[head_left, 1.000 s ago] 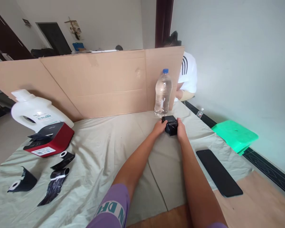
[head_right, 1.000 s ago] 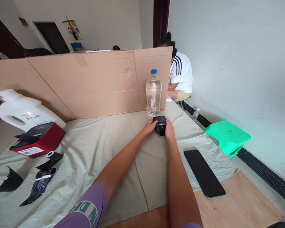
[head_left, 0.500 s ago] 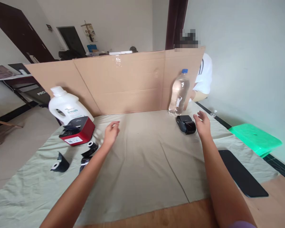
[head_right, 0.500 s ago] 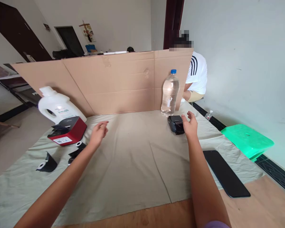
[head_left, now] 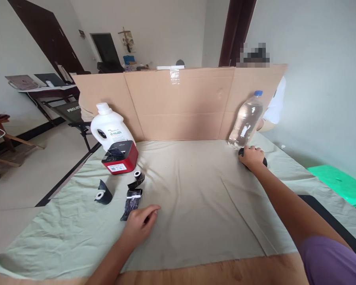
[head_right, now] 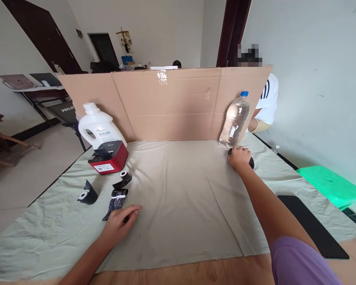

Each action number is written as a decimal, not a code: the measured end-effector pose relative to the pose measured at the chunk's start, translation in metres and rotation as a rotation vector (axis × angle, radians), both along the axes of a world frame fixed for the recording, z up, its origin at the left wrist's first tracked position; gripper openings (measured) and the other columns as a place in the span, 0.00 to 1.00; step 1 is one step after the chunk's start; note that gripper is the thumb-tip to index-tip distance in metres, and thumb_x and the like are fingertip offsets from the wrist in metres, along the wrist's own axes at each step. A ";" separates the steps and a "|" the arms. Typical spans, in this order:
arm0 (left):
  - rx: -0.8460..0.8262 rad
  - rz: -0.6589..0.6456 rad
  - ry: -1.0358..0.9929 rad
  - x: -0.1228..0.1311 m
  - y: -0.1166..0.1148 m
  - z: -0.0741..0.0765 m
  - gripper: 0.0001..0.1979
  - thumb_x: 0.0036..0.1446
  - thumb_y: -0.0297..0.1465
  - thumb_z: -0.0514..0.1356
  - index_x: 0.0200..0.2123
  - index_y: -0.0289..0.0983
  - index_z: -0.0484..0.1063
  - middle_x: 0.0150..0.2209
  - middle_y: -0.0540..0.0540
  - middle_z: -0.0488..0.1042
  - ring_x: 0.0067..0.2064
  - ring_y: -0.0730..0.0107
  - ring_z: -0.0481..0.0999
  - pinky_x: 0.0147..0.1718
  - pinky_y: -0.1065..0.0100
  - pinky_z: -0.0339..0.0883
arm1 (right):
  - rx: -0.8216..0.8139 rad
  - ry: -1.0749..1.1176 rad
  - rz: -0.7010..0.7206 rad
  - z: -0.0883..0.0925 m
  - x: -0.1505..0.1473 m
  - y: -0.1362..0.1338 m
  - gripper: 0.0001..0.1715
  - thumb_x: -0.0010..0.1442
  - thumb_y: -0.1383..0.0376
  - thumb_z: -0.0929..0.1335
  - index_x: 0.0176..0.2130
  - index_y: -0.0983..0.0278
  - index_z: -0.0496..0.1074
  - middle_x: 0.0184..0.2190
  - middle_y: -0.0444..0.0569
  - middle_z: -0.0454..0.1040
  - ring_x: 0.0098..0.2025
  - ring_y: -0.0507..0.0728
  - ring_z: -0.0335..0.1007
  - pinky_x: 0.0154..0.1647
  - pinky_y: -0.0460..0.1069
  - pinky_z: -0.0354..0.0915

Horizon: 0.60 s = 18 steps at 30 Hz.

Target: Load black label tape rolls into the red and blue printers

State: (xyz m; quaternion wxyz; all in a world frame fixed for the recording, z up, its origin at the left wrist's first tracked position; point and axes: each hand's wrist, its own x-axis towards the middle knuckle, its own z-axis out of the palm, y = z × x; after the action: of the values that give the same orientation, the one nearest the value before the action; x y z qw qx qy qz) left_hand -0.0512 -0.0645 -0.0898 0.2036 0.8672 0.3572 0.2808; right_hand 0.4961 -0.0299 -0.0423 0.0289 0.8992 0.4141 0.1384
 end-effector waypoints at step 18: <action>-0.034 0.648 -0.750 -0.066 0.089 0.068 0.11 0.59 0.38 0.57 0.39 0.37 0.74 0.38 0.46 0.75 0.40 0.67 0.73 0.40 0.69 0.67 | 0.522 0.583 0.137 0.035 -0.116 0.072 0.30 0.49 0.55 0.73 0.45 0.75 0.75 0.60 0.82 0.59 0.69 0.81 0.43 0.63 0.74 0.38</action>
State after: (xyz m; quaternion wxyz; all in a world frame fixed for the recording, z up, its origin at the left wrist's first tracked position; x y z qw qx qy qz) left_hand -0.1177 0.0241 -0.0221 0.2346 0.5473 0.5149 0.6167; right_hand 0.3796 0.0417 -0.0071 -0.3285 0.8482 0.4150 -0.0203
